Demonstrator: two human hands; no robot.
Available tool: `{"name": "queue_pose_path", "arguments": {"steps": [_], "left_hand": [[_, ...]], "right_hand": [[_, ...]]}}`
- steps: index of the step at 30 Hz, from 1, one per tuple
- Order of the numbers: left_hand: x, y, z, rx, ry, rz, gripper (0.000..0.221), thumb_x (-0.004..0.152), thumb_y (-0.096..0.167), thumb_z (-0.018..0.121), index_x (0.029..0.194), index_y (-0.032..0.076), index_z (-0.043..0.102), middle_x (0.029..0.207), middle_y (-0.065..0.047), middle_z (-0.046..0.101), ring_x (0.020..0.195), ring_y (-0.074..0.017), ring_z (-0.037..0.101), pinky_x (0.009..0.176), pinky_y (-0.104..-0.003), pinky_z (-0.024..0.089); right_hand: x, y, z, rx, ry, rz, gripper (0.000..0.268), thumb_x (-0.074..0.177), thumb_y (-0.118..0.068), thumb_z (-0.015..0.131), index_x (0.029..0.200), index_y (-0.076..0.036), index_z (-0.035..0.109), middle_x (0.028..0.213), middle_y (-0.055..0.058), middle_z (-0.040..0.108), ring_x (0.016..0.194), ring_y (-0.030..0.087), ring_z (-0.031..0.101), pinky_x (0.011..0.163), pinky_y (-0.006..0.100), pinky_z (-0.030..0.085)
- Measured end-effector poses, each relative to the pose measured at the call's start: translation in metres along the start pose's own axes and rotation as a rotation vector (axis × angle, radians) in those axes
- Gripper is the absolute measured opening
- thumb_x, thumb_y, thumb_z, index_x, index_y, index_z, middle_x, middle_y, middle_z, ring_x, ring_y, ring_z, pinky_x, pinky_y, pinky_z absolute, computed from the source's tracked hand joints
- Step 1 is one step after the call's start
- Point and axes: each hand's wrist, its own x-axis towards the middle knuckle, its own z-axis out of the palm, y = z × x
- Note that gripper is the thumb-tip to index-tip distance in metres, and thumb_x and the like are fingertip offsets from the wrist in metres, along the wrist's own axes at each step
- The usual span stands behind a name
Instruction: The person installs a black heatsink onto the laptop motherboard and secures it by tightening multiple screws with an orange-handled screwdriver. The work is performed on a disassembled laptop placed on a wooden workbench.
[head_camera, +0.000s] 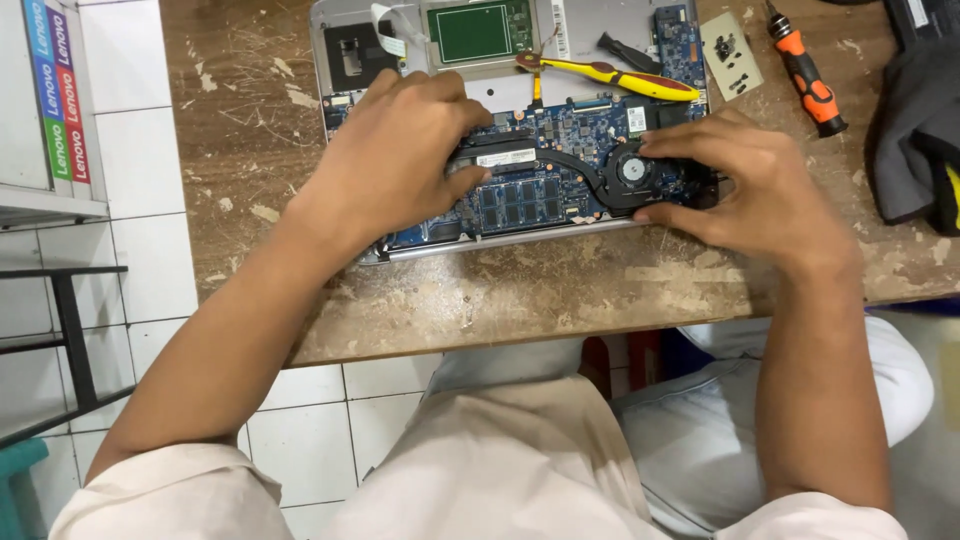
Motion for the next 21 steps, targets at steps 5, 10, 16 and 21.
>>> {"name": "queue_pose_path", "arguments": {"steps": [5,10,16,21], "left_hand": [[-0.002,-0.016,0.026,-0.041,0.084,0.055,0.046,0.092,0.039,0.092,0.125,0.007,0.083,0.103,-0.012,0.070,0.102,-0.0398,0.069,0.089,-0.056,0.051],[-0.003,-0.015,0.023,-0.098,0.053,0.048,0.044,0.095,0.036,0.090,0.124,0.003,0.083,0.104,-0.011,0.071,0.102,-0.0375,0.068,0.091,-0.058,0.053],[-0.005,-0.017,0.031,-0.199,0.109,0.067,0.036,0.096,0.028,0.090,0.118,-0.001,0.083,0.099,-0.011,0.064,0.092,-0.0371,0.064,0.087,-0.054,0.055],[-0.007,-0.008,0.024,-0.222,0.109,0.020,0.035,0.094,0.021,0.092,0.118,-0.003,0.083,0.098,-0.010,0.068,0.092,-0.0342,0.068,0.089,-0.052,0.062]], "right_hand": [[0.000,-0.001,-0.003,-0.040,0.001,0.013,0.051,0.086,-0.016,0.099,0.127,0.005,0.078,0.137,0.026,0.078,0.120,0.035,0.076,0.113,0.046,0.054],[0.009,-0.007,-0.004,-0.040,0.036,-0.036,0.039,0.095,-0.006,0.094,0.126,0.010,0.077,0.128,0.026,0.077,0.117,0.036,0.075,0.110,0.045,0.059],[0.028,-0.012,0.001,-0.048,-0.012,-0.078,0.013,0.106,-0.002,0.084,0.117,0.000,0.078,0.120,0.017,0.077,0.109,0.033,0.073,0.102,0.045,0.056],[0.053,-0.006,0.012,-0.112,-0.110,-0.188,0.010,0.108,-0.003,0.078,0.118,-0.004,0.079,0.112,0.014,0.073,0.098,0.035,0.069,0.095,0.048,0.055]]}}
